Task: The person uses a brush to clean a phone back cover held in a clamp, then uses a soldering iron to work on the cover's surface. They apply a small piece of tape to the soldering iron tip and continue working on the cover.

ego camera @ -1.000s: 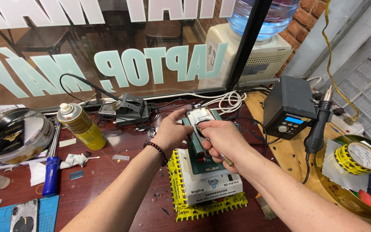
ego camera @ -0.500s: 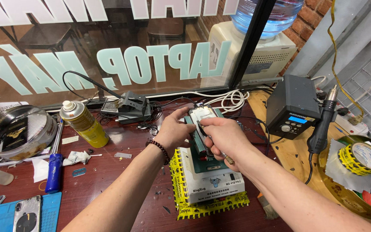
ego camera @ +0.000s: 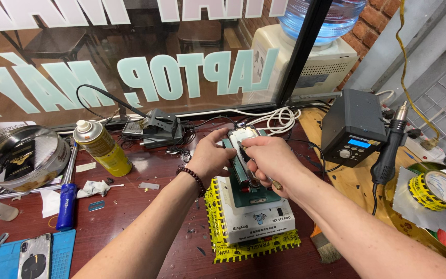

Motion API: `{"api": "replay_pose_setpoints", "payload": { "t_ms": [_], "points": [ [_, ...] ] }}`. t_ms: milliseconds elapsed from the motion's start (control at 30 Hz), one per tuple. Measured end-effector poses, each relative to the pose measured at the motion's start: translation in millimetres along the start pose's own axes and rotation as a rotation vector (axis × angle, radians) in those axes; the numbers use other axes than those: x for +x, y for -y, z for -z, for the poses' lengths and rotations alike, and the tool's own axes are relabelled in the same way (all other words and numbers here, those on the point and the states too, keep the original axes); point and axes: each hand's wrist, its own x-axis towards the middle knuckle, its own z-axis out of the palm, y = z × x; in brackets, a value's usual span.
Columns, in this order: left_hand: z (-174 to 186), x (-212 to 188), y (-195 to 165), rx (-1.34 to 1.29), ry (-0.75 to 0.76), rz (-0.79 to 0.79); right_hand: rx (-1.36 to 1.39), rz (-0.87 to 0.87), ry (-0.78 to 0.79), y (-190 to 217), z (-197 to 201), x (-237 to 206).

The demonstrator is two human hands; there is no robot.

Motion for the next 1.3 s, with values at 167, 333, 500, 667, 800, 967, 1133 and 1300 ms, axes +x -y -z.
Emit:
{"api": "replay_pose_setpoints", "payload": {
  "t_ms": [167, 333, 500, 667, 800, 967, 1133, 1300],
  "points": [
    [0, 2, 2, -0.03, 0.02, 0.004, 0.037, 0.017, 0.03, 5, 1, 9],
    [0, 4, 4, -0.017, 0.014, -0.013, 0.016, -0.018, 0.038, 11, 1, 13],
    [-1, 4, 4, -0.034, 0.02, -0.016, 0.004, -0.024, 0.013, 15, 0, 12],
    [-3, 4, 3, -0.009, 0.016, -0.023, 0.003, -0.007, 0.016, 17, -1, 11],
    [-2, 2, 1, -0.025, 0.023, -0.006, 0.014, -0.018, 0.023, 18, 2, 9],
    [-4, -1, 0, -0.034, 0.03, -0.011, 0.07, -0.005, 0.023, 13, 18, 3],
    [-2, -1, 1, -0.049, 0.017, -0.009, 0.088, 0.003, 0.015, 10, 18, 11],
    [-1, 0, 3, -0.067, 0.032, -0.001, 0.071, 0.003, -0.015, 7, 16, 13]
  ]
}}
